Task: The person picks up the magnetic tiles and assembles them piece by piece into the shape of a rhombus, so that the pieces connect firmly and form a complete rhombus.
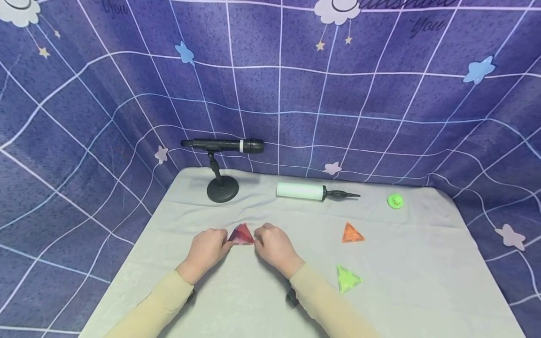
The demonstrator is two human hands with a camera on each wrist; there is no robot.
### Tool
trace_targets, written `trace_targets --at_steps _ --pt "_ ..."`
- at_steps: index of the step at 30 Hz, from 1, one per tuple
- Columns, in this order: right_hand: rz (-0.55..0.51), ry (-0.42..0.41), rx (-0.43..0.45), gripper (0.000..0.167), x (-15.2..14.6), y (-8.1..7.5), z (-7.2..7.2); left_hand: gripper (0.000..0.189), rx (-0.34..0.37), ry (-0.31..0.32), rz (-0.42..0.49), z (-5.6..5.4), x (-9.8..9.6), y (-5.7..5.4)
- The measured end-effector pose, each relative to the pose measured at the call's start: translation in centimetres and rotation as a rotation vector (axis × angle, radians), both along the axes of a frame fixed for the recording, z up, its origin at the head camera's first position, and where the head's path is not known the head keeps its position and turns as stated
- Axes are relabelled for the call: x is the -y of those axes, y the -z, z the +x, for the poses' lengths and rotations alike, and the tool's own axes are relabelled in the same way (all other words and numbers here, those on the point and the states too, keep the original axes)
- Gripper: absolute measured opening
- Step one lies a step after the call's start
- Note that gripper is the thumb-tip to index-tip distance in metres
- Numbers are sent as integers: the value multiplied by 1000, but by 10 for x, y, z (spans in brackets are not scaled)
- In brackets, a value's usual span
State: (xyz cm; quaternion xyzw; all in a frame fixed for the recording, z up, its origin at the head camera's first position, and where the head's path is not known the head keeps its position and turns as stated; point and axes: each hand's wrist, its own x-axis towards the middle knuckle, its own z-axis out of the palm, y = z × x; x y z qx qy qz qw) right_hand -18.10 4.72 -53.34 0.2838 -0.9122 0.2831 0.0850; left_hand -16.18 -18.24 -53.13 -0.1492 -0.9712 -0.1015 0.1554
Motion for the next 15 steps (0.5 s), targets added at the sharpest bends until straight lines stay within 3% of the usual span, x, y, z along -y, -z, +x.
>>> trace_targets --at_steps 3,8,15 --pt "8 13 -8 19 -12 0 -1 46 -8 4 -10 4 -2 -1" --pt "25 66 4 19 -35 -1 -3 49 33 65 0 10 -11 -2" --pt "34 154 5 21 -71 3 -5 44 94 207 47 18 -38 1"
